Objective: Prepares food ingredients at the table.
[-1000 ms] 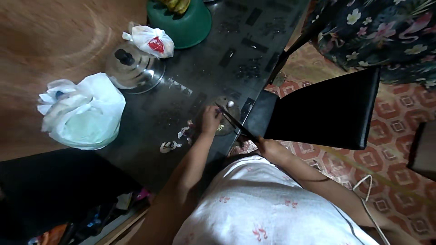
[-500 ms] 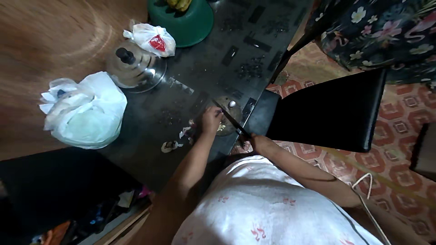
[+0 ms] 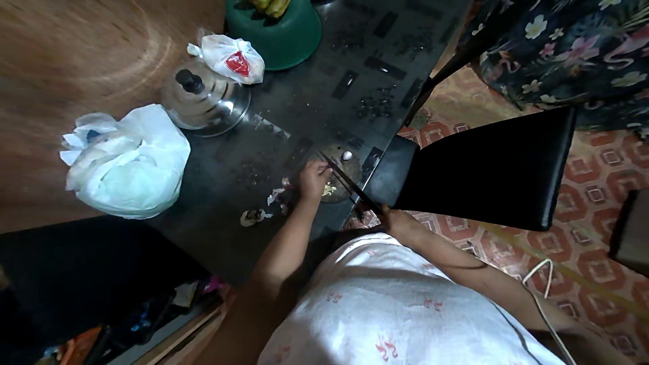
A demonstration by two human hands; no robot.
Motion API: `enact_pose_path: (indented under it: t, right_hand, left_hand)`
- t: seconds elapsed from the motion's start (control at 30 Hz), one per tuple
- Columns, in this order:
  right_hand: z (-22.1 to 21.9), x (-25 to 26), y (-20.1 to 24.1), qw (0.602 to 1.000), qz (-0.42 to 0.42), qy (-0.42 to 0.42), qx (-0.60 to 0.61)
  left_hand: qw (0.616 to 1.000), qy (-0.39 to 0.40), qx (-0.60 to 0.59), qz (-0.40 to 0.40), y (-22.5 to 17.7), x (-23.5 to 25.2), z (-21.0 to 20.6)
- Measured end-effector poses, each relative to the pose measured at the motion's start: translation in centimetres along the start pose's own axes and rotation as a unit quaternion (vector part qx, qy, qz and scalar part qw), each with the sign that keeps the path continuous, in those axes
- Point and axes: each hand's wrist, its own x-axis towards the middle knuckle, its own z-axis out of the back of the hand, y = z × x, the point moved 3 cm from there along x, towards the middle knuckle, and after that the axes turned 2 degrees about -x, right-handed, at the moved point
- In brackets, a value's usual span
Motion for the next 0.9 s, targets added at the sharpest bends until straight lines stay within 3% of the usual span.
enact_pose_path:
  t: [0.33, 0.57, 0.9]
  right_hand:
    - [0.0, 3.3, 2.1, 1.0, -0.002, 0.006, -0.015]
    - [0.8, 1.5, 0.8, 0.999, 0.003, -0.035, -0.034]
    - [0.4, 0.2, 0.3, 0.999, 0.021, -0.023, -0.012]
  left_hand:
    - [1.0, 0.002, -0.002, -0.003, -0.2, 0.0, 0.3]
    - [1.0, 0.005, -0.009, 0.003, 0.3, -0.2, 0.2]
    - [1.0, 0.007, -0.011, 0.014, 0.5, -0.1, 0.2]
